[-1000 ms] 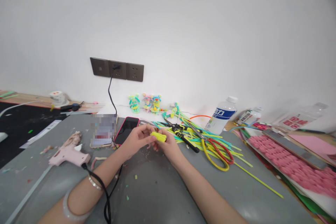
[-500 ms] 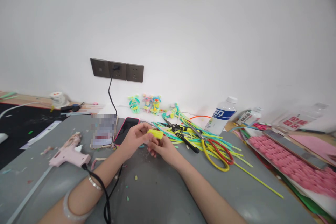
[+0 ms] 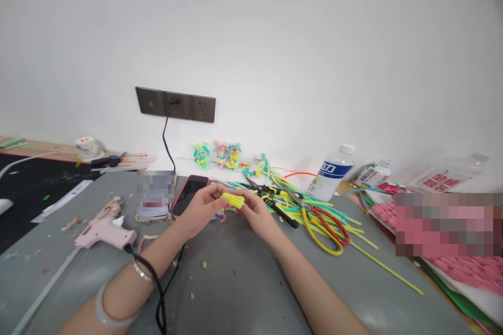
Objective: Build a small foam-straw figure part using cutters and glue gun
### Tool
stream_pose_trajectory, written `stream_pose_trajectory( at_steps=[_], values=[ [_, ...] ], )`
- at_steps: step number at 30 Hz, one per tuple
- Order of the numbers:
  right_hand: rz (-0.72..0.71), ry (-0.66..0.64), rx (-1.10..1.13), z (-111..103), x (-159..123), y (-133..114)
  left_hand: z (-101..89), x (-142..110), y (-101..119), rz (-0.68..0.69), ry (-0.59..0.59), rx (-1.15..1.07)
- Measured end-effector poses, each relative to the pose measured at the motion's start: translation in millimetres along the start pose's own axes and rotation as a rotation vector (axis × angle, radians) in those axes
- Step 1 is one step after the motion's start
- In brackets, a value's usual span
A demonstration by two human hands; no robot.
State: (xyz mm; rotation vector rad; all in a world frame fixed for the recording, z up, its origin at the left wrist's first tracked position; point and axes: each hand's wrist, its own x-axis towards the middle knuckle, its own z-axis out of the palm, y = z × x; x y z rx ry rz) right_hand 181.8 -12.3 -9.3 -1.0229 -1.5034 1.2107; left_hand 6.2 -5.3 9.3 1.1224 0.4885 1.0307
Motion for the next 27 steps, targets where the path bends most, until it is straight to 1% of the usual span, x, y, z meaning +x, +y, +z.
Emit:
stream_pose_trajectory(
  at_steps=[2,5,10,15,17,21,24,27],
  values=[
    [0.039,-0.061,0.042,1,-1,-2,1.5,-1,0,-0.033,-0.062,-0.025],
    [0.099,-0.145,0.1,0,-3,-6,2.8,-3,0,-0.035,-0.121,-0.051],
    [0.13,-0.241,0.225,-3,-7,-7,3.4,-4,3,-0.031,-0.157,-0.075],
    [0.175,-0.239,0.33,-1,-7,0,3.8,-5,4,-0.034,-0.151,-0.034],
    [0.188,-0.202,0.337,1,-6,0,3.4,-4,3,-0.03,-0.138,0.002],
    [0.195,-0.011,0.38,-1,-3,-7,2.1,-2,2,-0.024,-0.097,0.111],
    [0.18,0.113,0.405,-9,-2,-14,2.3,0,2,-0.026,-0.052,0.19],
    [0.172,0.164,0.366,-20,-1,-19,3.0,2,3,-0.033,-0.016,0.221]
  ],
)
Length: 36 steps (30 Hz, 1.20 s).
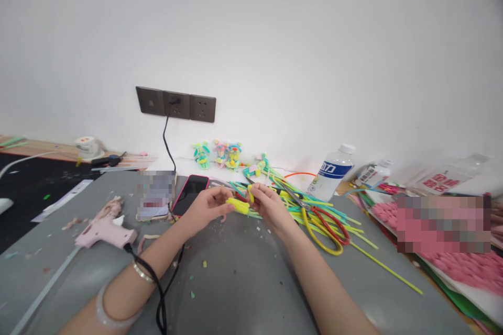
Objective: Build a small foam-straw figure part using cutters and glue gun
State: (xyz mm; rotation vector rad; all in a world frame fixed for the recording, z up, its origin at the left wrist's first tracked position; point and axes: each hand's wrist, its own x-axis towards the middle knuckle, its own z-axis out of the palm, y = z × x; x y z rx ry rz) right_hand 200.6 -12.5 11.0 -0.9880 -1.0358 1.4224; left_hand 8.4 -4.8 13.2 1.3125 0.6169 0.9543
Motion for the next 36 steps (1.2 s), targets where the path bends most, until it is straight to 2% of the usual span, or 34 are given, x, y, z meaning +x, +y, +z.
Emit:
stream_pose_trajectory(
  at_steps=[8,17,26,36],
  values=[
    [0.0,-0.023,-0.043,-13,0,-10,-5.6,2,-1,0.055,0.106,0.118],
    [0.022,-0.022,0.059,-16,0,-15,-10.2,4,-7,0.021,0.175,0.021],
    [0.095,-0.157,0.058,-12,-5,-13,-2.0,2,1,-0.122,0.144,-0.164],
    [0.105,-0.177,0.007,-11,-8,-16,-6.9,2,-4,-0.174,0.113,-0.245]
  ],
)
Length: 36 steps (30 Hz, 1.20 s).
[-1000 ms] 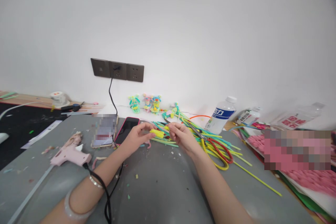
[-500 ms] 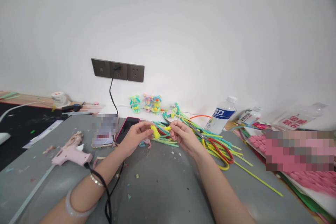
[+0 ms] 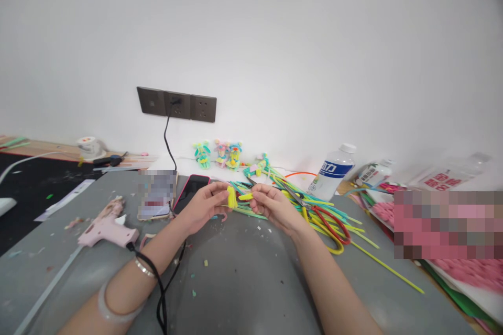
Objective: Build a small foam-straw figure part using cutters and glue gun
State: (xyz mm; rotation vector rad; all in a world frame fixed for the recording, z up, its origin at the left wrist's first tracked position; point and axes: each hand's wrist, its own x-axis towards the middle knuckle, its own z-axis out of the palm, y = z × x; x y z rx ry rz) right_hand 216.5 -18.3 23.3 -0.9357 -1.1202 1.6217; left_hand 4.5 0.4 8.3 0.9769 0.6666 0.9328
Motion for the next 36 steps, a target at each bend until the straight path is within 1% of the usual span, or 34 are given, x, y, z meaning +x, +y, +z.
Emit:
stream_pose_trajectory(
  at_steps=[5,9,15,20,26,36],
  values=[
    [-0.009,-0.039,-0.097,4.8,-3.3,-3.1,0.3,0.0,-0.5,0.012,-0.044,0.026],
    [-0.013,-0.085,-0.168,4.3,-4.3,-3.4,0.5,-0.2,-0.7,0.019,-0.059,0.057],
    [-0.022,-0.115,-0.268,0.0,-4.1,-1.2,2.3,-1.1,0.3,0.006,-0.043,0.113],
    [0.006,-0.127,-0.293,-1.7,-3.0,1.4,0.2,-1.2,-2.4,-0.022,-0.035,0.186],
    [0.007,-0.16,-0.325,0.1,-2.7,1.4,-1.0,-1.4,-3.4,-0.115,-0.066,0.276],
    [-0.017,-0.137,-0.362,2.4,-1.5,3.4,3.7,-3.7,0.1,-0.14,-0.086,0.318]
  ],
)
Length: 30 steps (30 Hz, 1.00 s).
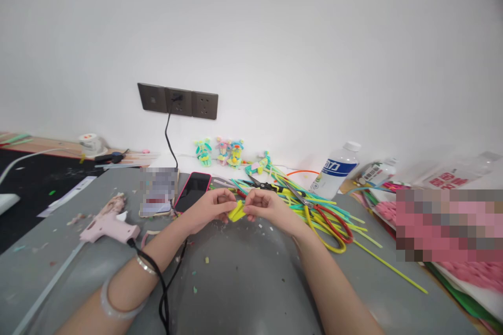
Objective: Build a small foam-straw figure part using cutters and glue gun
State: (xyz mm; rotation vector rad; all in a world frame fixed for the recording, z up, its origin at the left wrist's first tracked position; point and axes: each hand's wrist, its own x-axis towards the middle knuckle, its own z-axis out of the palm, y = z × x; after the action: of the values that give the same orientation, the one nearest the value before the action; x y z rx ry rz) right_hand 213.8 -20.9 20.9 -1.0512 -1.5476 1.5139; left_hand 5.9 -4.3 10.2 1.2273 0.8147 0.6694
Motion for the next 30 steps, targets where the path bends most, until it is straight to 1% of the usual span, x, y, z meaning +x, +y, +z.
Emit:
stream_pose_trajectory(
  at_steps=[7,14,23,30],
  values=[
    [-0.038,0.05,-0.033,2,2,2,-0.8,2,-3,0.031,-0.011,-0.006],
    [-0.066,0.087,-0.051,7,3,-1,0.1,2,-3,0.098,0.017,0.024],
    [-0.096,0.155,-0.027,10,5,0,1.4,2,-1,0.088,0.056,-0.044],
    [-0.136,0.187,-0.036,12,6,1,0.0,1,-2,0.095,0.045,-0.062]
  ],
)
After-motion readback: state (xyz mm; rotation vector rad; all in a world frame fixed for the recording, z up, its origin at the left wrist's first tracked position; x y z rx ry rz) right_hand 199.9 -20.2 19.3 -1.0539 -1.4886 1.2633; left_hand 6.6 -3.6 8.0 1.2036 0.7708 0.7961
